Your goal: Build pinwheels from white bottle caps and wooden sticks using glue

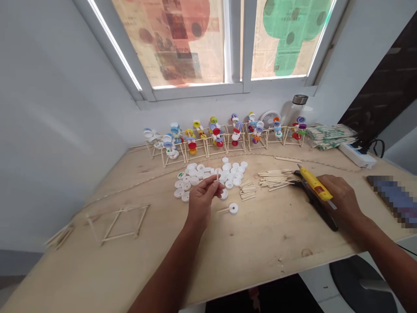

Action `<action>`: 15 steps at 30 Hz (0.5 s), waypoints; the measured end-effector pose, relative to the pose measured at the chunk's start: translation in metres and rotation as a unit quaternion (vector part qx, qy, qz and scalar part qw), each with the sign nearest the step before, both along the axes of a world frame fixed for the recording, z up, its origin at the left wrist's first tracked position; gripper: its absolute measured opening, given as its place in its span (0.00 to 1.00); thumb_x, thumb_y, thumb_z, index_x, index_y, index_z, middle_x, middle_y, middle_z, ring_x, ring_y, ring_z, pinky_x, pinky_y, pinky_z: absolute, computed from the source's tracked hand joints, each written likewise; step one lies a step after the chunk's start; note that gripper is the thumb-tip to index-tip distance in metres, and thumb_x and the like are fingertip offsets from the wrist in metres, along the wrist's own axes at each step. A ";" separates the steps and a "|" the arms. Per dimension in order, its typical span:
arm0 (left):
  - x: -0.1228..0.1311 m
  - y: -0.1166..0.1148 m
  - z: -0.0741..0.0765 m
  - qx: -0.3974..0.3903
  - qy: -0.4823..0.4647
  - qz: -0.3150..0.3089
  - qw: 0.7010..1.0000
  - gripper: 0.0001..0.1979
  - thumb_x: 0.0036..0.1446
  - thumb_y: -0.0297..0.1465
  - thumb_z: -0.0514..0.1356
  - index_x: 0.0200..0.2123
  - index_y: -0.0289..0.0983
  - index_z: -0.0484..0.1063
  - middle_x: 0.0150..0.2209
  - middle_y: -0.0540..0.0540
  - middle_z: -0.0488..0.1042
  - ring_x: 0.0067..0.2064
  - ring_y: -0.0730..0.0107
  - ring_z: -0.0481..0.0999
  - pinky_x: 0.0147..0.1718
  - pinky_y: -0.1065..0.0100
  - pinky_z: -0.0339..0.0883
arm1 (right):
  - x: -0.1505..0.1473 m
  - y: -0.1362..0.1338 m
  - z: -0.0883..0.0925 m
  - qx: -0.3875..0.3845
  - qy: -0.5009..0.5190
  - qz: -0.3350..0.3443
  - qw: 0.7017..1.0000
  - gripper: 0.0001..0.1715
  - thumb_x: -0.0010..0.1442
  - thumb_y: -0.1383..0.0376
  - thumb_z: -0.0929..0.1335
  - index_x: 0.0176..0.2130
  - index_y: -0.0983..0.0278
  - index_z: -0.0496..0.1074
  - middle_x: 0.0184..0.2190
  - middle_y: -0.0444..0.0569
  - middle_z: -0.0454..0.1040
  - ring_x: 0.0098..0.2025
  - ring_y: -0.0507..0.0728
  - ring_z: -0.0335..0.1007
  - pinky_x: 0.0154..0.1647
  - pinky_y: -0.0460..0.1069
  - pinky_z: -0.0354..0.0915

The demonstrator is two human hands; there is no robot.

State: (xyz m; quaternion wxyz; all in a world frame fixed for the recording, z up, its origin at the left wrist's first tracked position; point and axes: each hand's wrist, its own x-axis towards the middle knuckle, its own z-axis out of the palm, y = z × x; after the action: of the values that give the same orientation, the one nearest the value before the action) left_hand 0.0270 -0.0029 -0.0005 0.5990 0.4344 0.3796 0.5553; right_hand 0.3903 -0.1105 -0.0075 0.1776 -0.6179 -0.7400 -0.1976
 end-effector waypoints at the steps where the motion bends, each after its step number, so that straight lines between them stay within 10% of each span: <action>1: 0.000 0.000 0.000 -0.001 -0.003 -0.005 1.000 0.17 0.43 0.32 0.65 0.39 0.32 0.74 0.25 0.47 0.75 0.25 0.76 0.69 0.24 0.72 0.63 | 0.004 -0.003 -0.001 -0.003 -0.011 -0.002 1.000 0.14 0.57 0.59 0.61 0.38 0.66 0.67 0.36 0.58 0.72 0.34 0.63 0.66 0.33 0.53 0.59; 15: 0.004 -0.006 0.000 -0.025 -0.042 -0.082 0.995 0.13 0.44 0.30 0.66 0.36 0.34 0.75 0.25 0.47 0.75 0.25 0.76 0.69 0.25 0.71 0.62 | 0.035 -0.012 -0.013 -0.062 -0.067 0.004 0.996 0.12 0.58 0.62 0.62 0.40 0.65 0.68 0.41 0.57 0.72 0.44 0.64 0.66 0.38 0.54 0.60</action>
State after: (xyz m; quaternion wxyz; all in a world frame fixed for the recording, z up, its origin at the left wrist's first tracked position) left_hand 0.0311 -0.0085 -0.0005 0.6683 0.4256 0.3309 0.5126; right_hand 0.4253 -0.1223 -0.0202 0.0899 -0.6103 -0.7634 -0.1916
